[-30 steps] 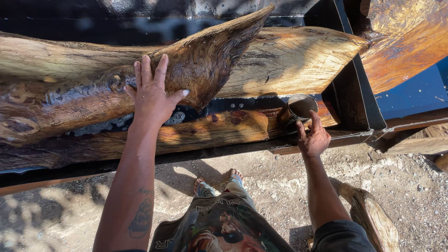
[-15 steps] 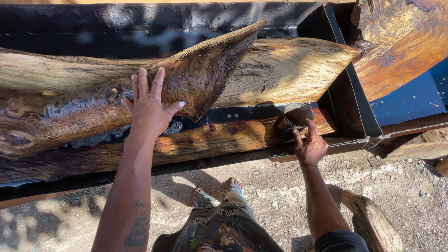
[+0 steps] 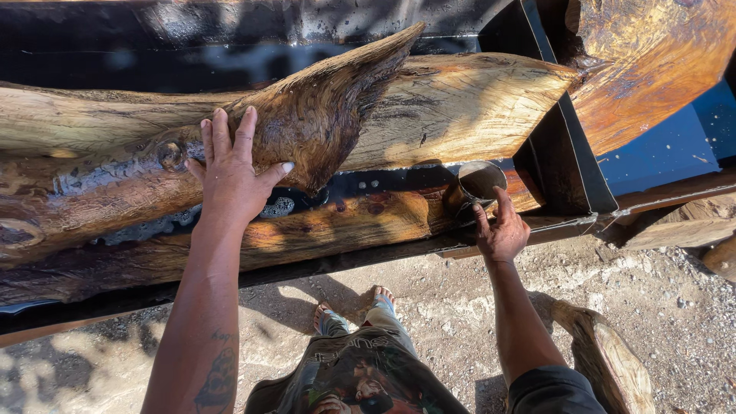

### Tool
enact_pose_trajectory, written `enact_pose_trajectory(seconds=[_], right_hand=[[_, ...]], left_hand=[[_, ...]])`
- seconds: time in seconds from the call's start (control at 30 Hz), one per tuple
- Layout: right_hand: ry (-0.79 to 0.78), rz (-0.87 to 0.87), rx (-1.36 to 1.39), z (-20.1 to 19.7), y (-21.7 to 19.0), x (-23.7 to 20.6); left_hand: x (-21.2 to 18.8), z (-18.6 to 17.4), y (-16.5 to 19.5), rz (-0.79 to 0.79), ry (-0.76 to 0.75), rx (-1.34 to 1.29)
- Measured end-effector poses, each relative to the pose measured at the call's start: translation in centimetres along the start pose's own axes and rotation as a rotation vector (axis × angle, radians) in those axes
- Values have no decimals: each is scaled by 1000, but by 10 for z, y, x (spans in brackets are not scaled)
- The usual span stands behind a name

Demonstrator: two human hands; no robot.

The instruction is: The person pours a dark liquid from a tin can onto a large irregular wooden slab and spreads it with their hand. The person repeatedly refills the can and continues pouring and rubbing the liquid into the wood surface, covering multiple sections of the slab.

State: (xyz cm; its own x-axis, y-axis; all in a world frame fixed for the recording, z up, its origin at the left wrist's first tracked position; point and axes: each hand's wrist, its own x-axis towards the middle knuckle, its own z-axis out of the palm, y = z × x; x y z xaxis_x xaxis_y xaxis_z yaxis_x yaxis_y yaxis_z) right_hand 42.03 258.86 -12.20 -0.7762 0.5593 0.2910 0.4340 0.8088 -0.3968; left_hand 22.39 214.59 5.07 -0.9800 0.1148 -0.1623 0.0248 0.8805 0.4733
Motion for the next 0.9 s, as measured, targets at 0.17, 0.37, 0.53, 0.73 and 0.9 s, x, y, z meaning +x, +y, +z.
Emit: enact_pose_trajectory(seconds=[0.17, 0.37, 0.53, 0.73, 0.9], right_hand=[[8, -10, -7, 1, 2, 1], [0, 4, -3, 1, 1, -1], [-8, 22, -2, -2, -3, -2], [13, -13, 11, -4, -5, -2], [-1, 4, 1, -2, -5, -3]], left_hand=[[0, 0, 0, 1, 2, -16], [0, 1, -2, 6, 3, -19], [0, 1, -3, 4, 2, -13], [0, 2, -2, 2, 2, -9], [-1, 2, -4, 2, -4, -11]])
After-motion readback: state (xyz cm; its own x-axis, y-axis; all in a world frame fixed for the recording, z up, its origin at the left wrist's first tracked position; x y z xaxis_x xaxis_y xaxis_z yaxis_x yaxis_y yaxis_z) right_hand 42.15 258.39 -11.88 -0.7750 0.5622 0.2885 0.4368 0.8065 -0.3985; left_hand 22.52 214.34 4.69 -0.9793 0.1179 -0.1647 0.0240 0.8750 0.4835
